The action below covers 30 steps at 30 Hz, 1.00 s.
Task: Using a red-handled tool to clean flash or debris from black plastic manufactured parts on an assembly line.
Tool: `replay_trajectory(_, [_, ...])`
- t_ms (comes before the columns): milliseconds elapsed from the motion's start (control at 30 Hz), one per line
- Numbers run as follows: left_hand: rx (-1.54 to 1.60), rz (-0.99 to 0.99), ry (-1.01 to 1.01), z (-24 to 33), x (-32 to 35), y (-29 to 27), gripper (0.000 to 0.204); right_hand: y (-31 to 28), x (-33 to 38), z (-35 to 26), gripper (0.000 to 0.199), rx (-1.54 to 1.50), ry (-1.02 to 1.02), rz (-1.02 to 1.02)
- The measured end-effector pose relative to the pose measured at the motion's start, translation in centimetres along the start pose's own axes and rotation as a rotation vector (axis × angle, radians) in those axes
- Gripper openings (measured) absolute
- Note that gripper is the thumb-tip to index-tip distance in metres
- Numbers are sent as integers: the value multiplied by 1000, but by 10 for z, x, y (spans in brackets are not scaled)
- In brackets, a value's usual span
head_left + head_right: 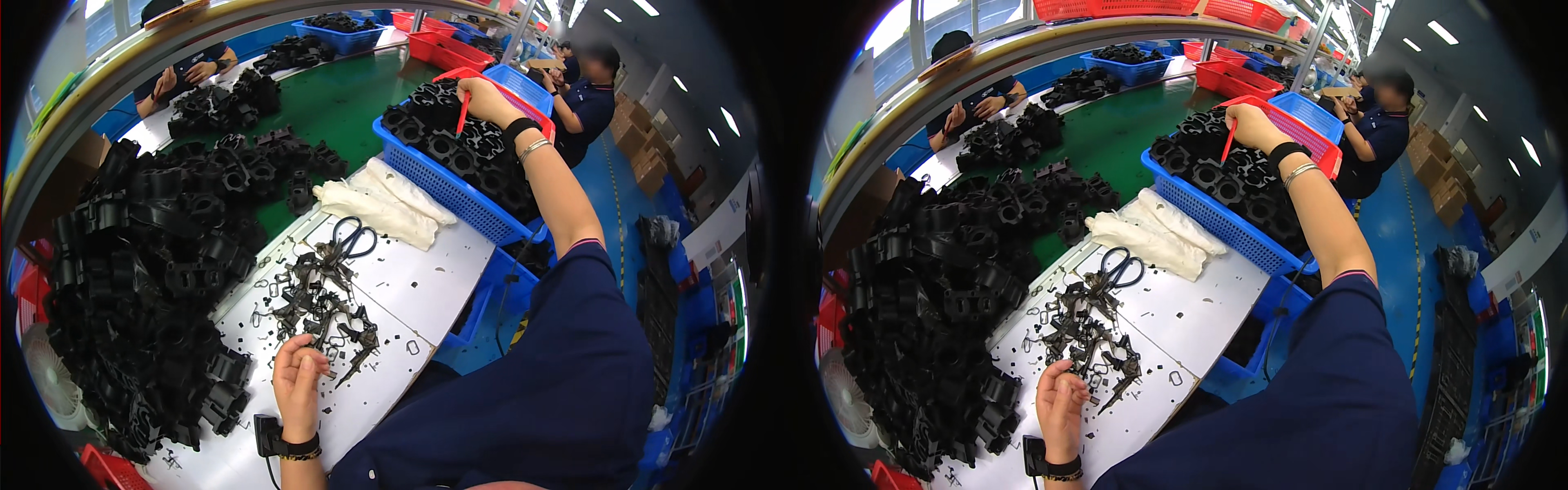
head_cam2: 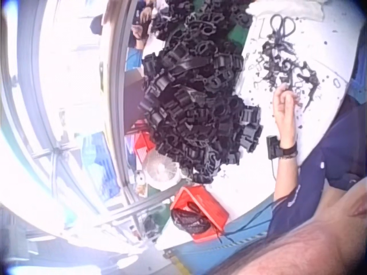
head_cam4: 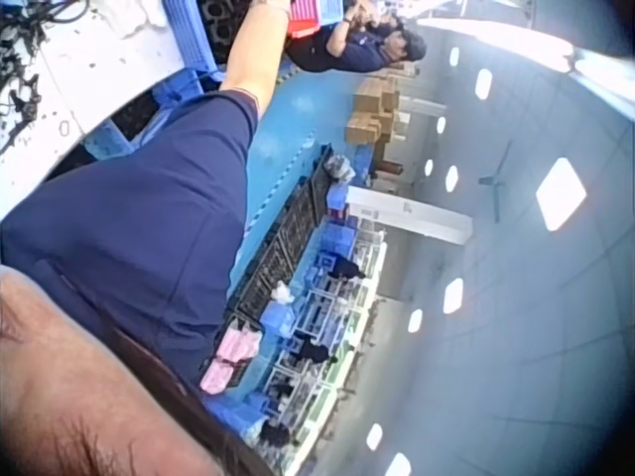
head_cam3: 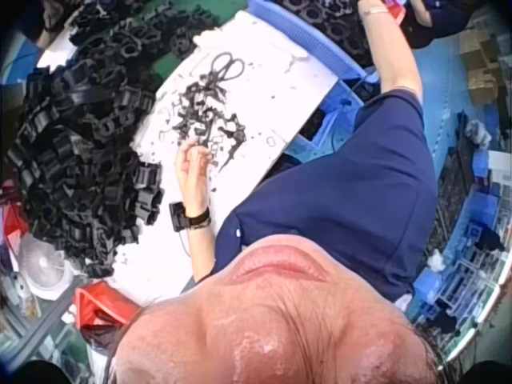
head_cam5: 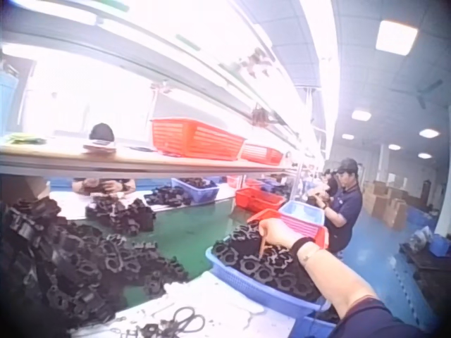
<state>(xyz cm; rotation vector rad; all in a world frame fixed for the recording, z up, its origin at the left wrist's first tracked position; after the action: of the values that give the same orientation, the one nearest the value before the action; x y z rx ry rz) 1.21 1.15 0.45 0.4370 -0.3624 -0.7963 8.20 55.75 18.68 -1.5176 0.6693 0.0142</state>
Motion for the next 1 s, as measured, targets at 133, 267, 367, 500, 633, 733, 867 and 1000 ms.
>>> replay_trajectory(133, [5,8,2,1,0,1,36,-1,-3,3,7,42,8,-106])
replay_trajectory(267, [22,3,-9,0,0,-2,36,-8,-2,1,7,60,6,-125])
replay_trajectory(367, [13,-7,-12,0,-1,-1,36,-7,2,2,8,65,-97,-89])
replay_trajectory(500, [8,17,-16,0,1,1,35,-3,-1,-3,4,58,-77,-49])
replay_trajectory(633, [15,16,-17,-1,1,0,35,-12,2,5,4,-35,-121,100])
replay_trajectory(733, [12,14,-18,-1,1,-3,35,-35,14,-28,7,-38,-126,210])
replay_trajectory(867, [25,23,-47,-1,-1,-1,35,-58,36,-80,13,-197,-92,236])
replay_trajectory(1000, [5,40,-43,0,0,-1,34,-63,54,-132,26,-885,144,-85])
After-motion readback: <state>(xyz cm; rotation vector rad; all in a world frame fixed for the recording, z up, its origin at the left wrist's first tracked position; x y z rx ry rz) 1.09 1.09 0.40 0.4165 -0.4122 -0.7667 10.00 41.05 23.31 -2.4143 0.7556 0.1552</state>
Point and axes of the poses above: each hand's wrist, its own x-axis away from the middle knuckle, its own y-axis out of the palm, z = x × y, the point moved 1 cm from there along -x, towards the middle knuckle, and after that the axes turned 3 degrees about -y, right-handed, at the moved point
